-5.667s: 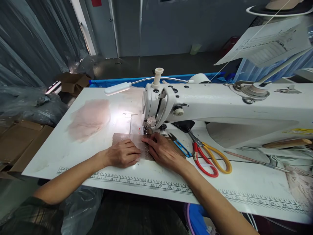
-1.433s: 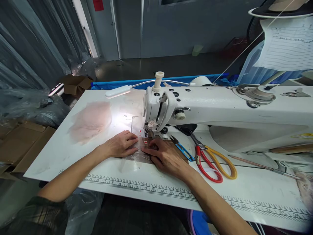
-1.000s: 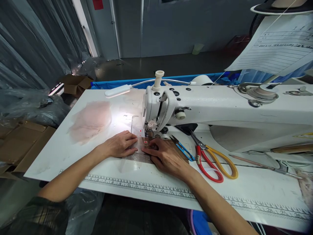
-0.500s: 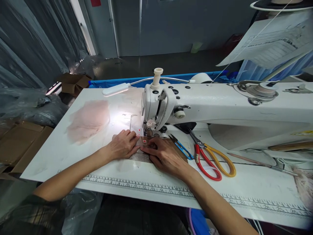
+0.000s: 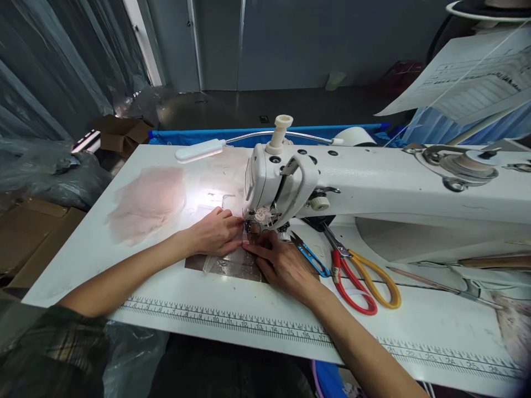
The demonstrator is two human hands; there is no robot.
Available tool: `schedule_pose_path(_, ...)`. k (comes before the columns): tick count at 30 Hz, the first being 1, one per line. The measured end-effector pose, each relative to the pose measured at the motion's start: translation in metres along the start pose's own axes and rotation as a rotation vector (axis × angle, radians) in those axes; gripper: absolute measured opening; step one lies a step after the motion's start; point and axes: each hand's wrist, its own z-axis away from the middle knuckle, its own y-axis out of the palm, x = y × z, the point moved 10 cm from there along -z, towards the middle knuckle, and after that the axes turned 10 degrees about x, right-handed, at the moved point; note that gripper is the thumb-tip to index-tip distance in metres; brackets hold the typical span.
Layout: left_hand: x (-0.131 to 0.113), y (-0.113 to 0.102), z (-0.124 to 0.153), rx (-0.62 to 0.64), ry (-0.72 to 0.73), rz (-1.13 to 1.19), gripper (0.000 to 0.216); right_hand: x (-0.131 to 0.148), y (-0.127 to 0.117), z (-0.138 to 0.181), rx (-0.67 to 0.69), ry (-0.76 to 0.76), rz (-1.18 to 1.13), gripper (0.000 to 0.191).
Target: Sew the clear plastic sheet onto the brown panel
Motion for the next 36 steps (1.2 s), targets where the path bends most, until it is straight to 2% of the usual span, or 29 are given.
schedule_pose_path(8, 0.0059, 0.0003, 0.0064, -0.072, -0.017, 0.114, 0.040, -0.0015, 0.0044, 0.0013, 0.008, 0.014, 0.010, 0.034)
schedule_pose_path(36, -0.0004, -0.0026, 0.0059, -0.125, -0.047, 0.029, 0.037, -0.0018, 0.0046, 0.0028, 0.005, 0.030, 0.016, 0.036)
